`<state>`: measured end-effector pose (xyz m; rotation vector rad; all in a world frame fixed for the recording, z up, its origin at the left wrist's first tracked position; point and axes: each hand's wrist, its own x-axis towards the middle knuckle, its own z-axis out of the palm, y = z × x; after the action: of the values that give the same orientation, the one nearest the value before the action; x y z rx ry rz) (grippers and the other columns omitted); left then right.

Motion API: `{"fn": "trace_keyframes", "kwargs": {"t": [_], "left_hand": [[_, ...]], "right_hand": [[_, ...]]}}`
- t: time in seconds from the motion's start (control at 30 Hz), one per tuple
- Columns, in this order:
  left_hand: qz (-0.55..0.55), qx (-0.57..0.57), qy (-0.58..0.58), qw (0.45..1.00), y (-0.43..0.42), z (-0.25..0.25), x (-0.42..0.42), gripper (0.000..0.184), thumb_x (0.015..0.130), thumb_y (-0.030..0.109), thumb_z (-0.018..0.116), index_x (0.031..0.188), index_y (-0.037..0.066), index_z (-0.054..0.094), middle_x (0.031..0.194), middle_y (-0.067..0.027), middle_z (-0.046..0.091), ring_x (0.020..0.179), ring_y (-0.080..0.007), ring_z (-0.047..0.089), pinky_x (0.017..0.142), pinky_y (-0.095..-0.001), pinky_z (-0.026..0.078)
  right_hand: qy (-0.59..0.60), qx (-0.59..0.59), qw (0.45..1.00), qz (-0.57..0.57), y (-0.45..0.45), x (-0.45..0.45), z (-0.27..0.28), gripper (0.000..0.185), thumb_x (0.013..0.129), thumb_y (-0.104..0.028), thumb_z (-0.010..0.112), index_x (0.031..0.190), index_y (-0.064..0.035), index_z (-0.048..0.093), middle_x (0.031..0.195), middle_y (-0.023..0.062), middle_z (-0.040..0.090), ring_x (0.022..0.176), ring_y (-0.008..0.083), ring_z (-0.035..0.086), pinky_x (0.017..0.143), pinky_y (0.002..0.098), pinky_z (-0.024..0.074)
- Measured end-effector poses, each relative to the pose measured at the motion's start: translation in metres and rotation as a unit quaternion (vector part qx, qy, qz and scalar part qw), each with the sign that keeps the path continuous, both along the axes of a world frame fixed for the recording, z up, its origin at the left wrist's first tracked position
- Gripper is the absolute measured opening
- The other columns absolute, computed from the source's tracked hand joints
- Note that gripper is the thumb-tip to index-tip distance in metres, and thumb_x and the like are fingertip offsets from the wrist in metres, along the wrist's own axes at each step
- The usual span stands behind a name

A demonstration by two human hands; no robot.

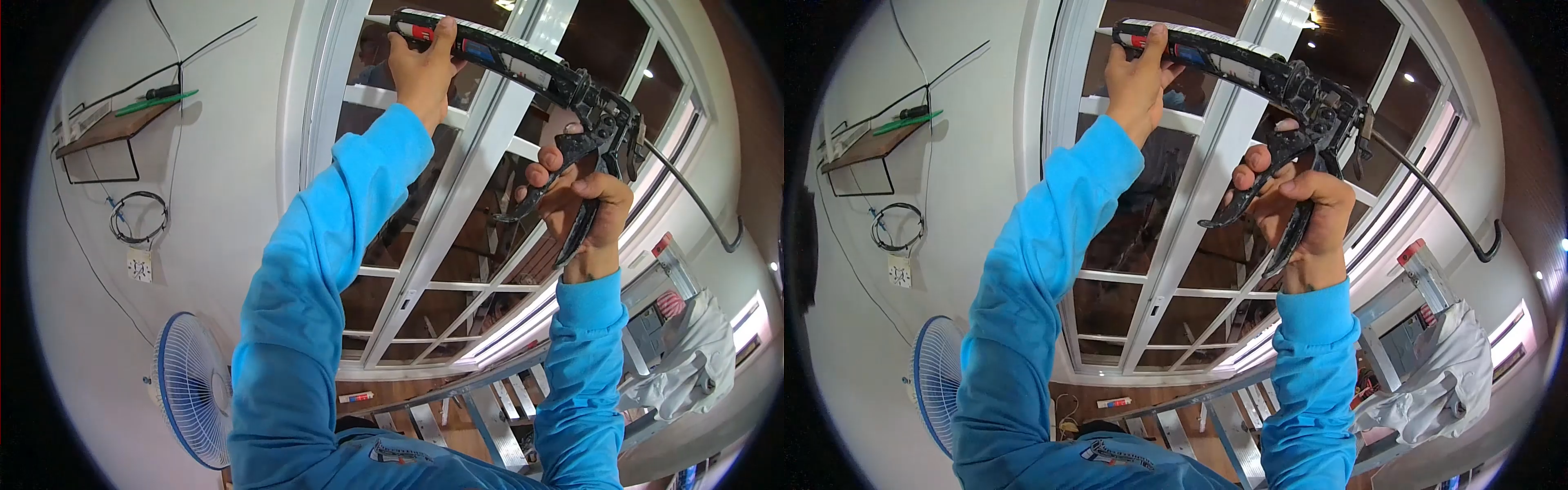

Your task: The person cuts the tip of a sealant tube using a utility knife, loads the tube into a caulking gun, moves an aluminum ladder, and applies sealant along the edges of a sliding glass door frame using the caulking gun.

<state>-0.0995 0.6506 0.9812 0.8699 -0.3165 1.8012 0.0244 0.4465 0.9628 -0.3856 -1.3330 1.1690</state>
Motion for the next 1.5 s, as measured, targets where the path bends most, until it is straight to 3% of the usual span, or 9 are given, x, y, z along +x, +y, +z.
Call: {"fn": "trace_keyframes", "kwargs": {"t": [0.13, 0.2, 0.37, 0.7, 0.77, 0.8, 0.87, 1.1, 1.5], "left_hand": [[-0.005, -0.008, 0.002, 1.0, -0.006, -0.019, -0.001, 0.105, 0.082, 0.02, 0.071, 0.141, -0.003, -0.013, 0.109, -0.0168, 0.052, 0.09, -0.0228, 0.058, 0.078, -0.0393, 0.053], [-0.007, -0.033, -0.008, 0.999, -0.009, -0.026, -0.001, 0.044, 0.084, 0.021, 0.069, 0.11, 0.003, 0.038, 0.103, -0.0147, 0.054, 0.092, -0.0248, 0.06, 0.079, -0.0411, 0.053], [-0.022, -0.071, -0.003, 0.997, -0.02, -0.047, -0.003, 0.057, 0.085, 0.021, 0.067, 0.125, 0.001, 0.031, 0.108, -0.0154, 0.053, 0.094, -0.0247, 0.059, 0.079, -0.0394, 0.052], [-0.03, -0.111, 0.013, 0.993, -0.023, -0.079, -0.005, 0.044, 0.086, 0.018, 0.067, 0.117, 0.005, 0.038, 0.106, -0.0134, 0.055, 0.095, -0.0246, 0.059, 0.08, -0.0405, 0.051], [-0.032, -0.085, 0.013, 0.996, -0.022, -0.083, -0.006, 0.096, 0.083, 0.018, 0.07, 0.142, -0.002, -0.004, 0.109, -0.0165, 0.054, 0.093, -0.0225, 0.057, 0.08, -0.0408, 0.051], [-0.031, -0.086, 0.012, 0.996, -0.023, -0.083, -0.005, 0.096, 0.083, 0.018, 0.07, 0.142, -0.002, -0.004, 0.109, -0.0165, 0.054, 0.093, -0.0225, 0.057, 0.08, -0.0408, 0.051], [-0.036, -0.134, 0.001, 0.99, -0.027, -0.08, -0.002, 0.042, 0.084, 0.015, 0.068, 0.114, 0.007, 0.041, 0.105, -0.0122, 0.055, 0.094, -0.0256, 0.059, 0.081, -0.0422, 0.051], [-0.058, -0.171, -0.022, 0.983, -0.015, -0.065, 0.003, 0.044, 0.08, 0.013, 0.072, 0.111, -0.001, 0.043, 0.104, -0.0117, 0.057, 0.093, -0.0257, 0.06, 0.082, -0.0421, 0.053], [-0.161, -0.197, -0.003, 0.967, 0.02, -0.051, 0.005, 0.04, 0.078, 0.023, 0.074, 0.103, -0.002, 0.055, 0.097, -0.0138, 0.058, 0.084, -0.0266, 0.061, 0.078, -0.0422, 0.057]], "right_hand": [[0.03, -0.014, 0.999, 0.024, -0.002, -0.002, -0.013, 0.05, 0.063, -0.003, 0.047, 0.112, -0.01, 0.048, 0.088, 0.0158, 0.056, 0.083, 0.0336, 0.058, 0.073, 0.0514, 0.0514], [0.035, -0.023, 0.999, 0.024, -0.004, -0.004, -0.018, 0.051, 0.062, -0.002, 0.047, 0.112, -0.0099, 0.048, 0.088, 0.0161, 0.056, 0.082, 0.0337, 0.058, 0.072, 0.0518, 0.0511], [0.041, -0.043, 0.998, 0.016, -0.01, -0.006, -0.031, 0.051, 0.061, -0.001, 0.047, 0.112, -0.0097, 0.048, 0.087, 0.0166, 0.057, 0.081, 0.0342, 0.058, 0.072, 0.0526, 0.0507], [0.05, -0.081, 0.995, -0.005, -0.014, -0.006, -0.05, 0.05, 0.06, -0.002, 0.048, 0.109, -0.0085, 0.049, 0.085, 0.0154, 0.058, 0.079, 0.0339, 0.059, 0.069, 0.0506, 0.052], [0.049, -0.084, 0.995, 0.003, -0.012, 0.0, -0.052, 0.049, 0.06, -0.002, 0.048, 0.108, -0.0082, 0.05, 0.086, 0.0158, 0.059, 0.08, 0.0342, 0.06, 0.068, 0.0507, 0.0525], [0.04, -0.082, 0.996, 0.001, -0.01, 0.006, -0.052, 0.051, 0.06, -0.003, 0.048, 0.111, -0.0067, 0.05, 0.092, 0.019, 0.059, 0.086, 0.0367, 0.06, 0.069, 0.0523, 0.0538], [0.032, -0.081, 0.996, 0.0, -0.01, 0.008, -0.046, 0.053, 0.06, -0.003, 0.048, 0.113, -0.0052, 0.05, 0.098, 0.0221, 0.06, 0.092, 0.0392, 0.06, 0.07, 0.0538, 0.055], [-0.012, -0.075, 0.996, -0.038, -0.005, 0.011, 0.002, 0.067, 0.064, -0.011, 0.054, 0.126, 0.0096, 0.04, 0.124, 0.0328, 0.045, 0.115, 0.0496, 0.046, 0.086, 0.0717, 0.0399], [-0.043, -0.086, 0.995, -0.007, 0.015, 0.044, 0.039, 0.062, 0.07, -0.012, 0.05, 0.123, 0.0182, 0.037, 0.121, 0.038, 0.044, 0.114, 0.0535, 0.044, 0.078, 0.0636, 0.049]]}}
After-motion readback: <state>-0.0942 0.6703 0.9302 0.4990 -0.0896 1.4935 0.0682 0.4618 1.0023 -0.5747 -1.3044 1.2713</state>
